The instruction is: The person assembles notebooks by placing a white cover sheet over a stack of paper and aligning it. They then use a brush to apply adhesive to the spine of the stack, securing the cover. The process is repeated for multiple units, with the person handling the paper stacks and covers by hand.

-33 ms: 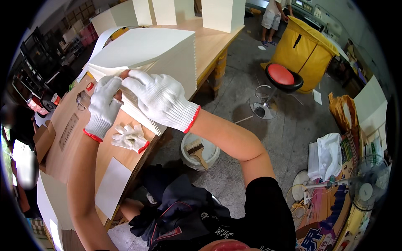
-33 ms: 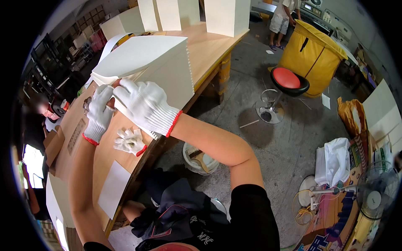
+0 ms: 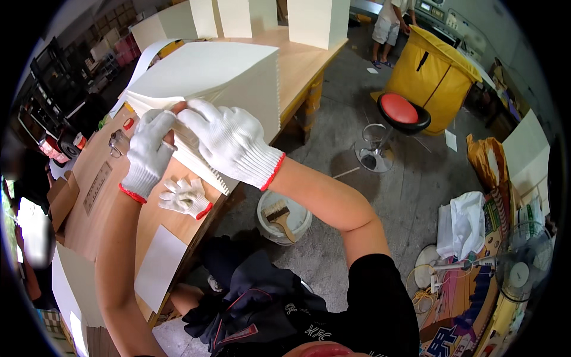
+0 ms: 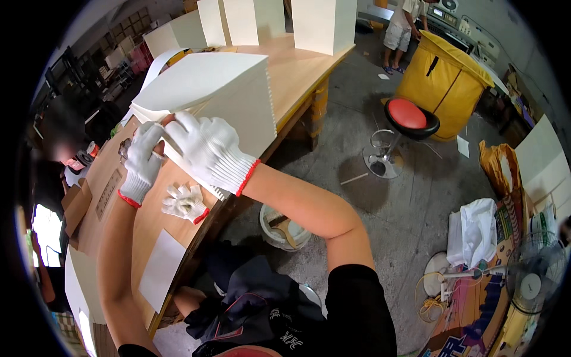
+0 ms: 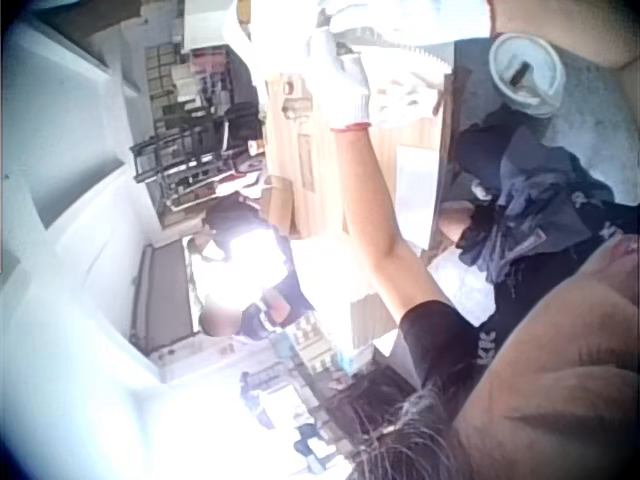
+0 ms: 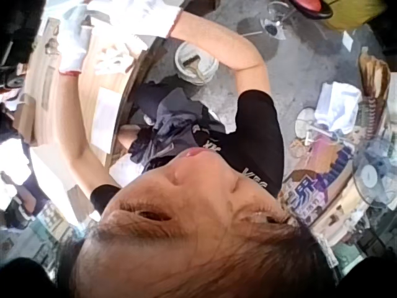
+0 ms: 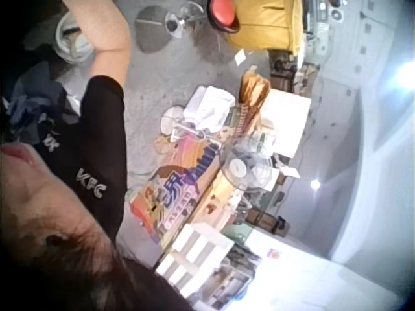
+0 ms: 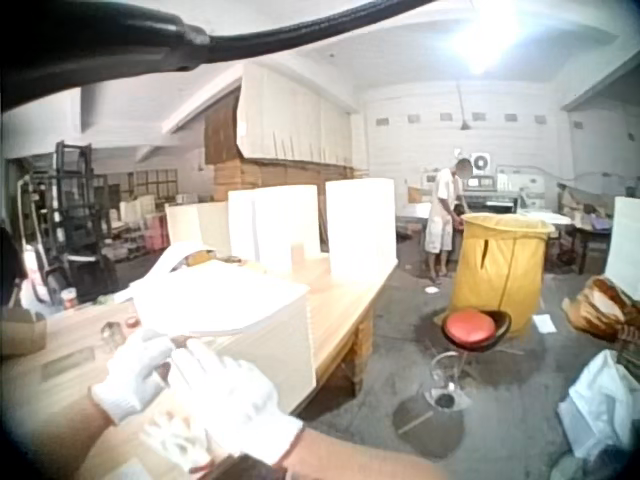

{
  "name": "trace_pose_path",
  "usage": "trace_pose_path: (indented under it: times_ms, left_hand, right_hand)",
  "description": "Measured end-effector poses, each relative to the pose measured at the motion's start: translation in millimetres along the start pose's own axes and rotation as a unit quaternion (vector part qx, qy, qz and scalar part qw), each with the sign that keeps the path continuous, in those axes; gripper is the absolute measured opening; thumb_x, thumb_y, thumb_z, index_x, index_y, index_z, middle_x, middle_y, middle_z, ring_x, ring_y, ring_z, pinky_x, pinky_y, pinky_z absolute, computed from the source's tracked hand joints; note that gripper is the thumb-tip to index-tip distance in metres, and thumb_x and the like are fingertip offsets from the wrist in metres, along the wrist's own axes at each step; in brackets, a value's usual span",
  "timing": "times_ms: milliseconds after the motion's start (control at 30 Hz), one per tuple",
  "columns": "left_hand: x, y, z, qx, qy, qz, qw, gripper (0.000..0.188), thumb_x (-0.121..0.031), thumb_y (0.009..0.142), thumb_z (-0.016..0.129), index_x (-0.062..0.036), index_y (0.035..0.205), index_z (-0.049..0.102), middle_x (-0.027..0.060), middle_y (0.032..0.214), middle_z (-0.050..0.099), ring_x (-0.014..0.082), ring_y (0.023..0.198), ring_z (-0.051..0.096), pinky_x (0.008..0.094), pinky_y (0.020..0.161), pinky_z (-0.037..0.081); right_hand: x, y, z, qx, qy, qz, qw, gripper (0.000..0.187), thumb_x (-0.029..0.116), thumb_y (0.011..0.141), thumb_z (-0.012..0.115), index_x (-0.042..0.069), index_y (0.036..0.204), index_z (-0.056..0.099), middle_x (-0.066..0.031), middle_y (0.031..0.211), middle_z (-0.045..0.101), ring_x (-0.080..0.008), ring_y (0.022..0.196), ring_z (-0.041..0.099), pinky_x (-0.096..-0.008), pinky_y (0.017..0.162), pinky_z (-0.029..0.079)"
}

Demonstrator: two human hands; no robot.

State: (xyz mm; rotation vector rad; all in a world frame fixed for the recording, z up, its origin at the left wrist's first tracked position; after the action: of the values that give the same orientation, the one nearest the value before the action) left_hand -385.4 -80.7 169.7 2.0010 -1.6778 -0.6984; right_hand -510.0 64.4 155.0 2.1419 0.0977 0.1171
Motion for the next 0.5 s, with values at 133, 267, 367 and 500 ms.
trace_pose_path:
  times_ms: [133, 267, 367, 500]
  left_hand:
    - [6.7, 0.6, -4.5, 0.001, 0.070, 0.046, 0.996, 0.051, -0.001, 0.074, 0.058, -0.0112, 0.124, 0.064, 0.0127, 0.117, 0.064, 0.0351, 0.114, 0.055, 0.0424, 0.097, 0.047]
    - [12.7, 19.0, -24.6, 0.104, -0.026, -0.179, 0.978, 0.040, -0.022, 0.089, 0.052, -0.0078, 0.126, 0.060, 0.0166, 0.127, 0.062, 0.0354, 0.109, 0.059, 0.0406, 0.096, 0.048]
    - [5.3, 44.3, -22.5, 0.072, -0.482, -0.448, 0.749, 0.040, -0.032, 0.100, 0.043, -0.0005, 0.122, 0.054, 0.0107, 0.109, 0.067, 0.0145, 0.088, 0.063, 0.0282, 0.076, 0.054]
    - [49.0, 56.9, -4.4, 0.017, -0.623, -0.536, 0.570, 0.036, -0.029, 0.098, 0.052, 0.0027, 0.116, 0.049, 0.0187, 0.108, 0.065, 0.0230, 0.091, 0.070, 0.0276, 0.075, 0.061]
  right_hand:
    - [-10.8, -0.5, 31.1, 0.059, -0.027, 0.070, 0.995, 0.055, 0.013, 0.077, 0.064, 0.012, 0.130, 0.052, -0.0116, 0.125, 0.058, -0.0235, 0.082, 0.068, -0.0369, 0.071, 0.055]
    - [-11.1, 4.0, 25.0, 0.046, -0.015, 0.084, 0.995, 0.068, 0.010, 0.074, 0.066, 0.011, 0.139, 0.047, -0.0156, 0.125, 0.059, -0.0297, 0.077, 0.067, -0.0395, 0.067, 0.056]
    - [-13.4, 4.1, 27.8, 0.023, -0.021, 0.061, 0.998, 0.056, 0.008, 0.071, 0.068, 0.008, 0.126, 0.055, -0.0099, 0.123, 0.059, -0.0284, 0.075, 0.067, -0.0386, 0.065, 0.055]
    - [-15.3, 4.0, 30.9, 0.010, -0.013, 0.055, 0.998, 0.051, 0.007, 0.071, 0.068, 0.012, 0.121, 0.058, -0.0075, 0.122, 0.059, -0.0291, 0.076, 0.068, -0.0392, 0.065, 0.055]
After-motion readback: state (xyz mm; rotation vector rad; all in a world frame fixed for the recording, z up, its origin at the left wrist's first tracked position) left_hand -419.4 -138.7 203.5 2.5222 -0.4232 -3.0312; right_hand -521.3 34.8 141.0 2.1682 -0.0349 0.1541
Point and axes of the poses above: each hand's wrist, its own y-axis towards the middle knuckle, its own z-axis out of the palm, x = y × z, the point moved 3 cm from there along y, towards the middle knuckle
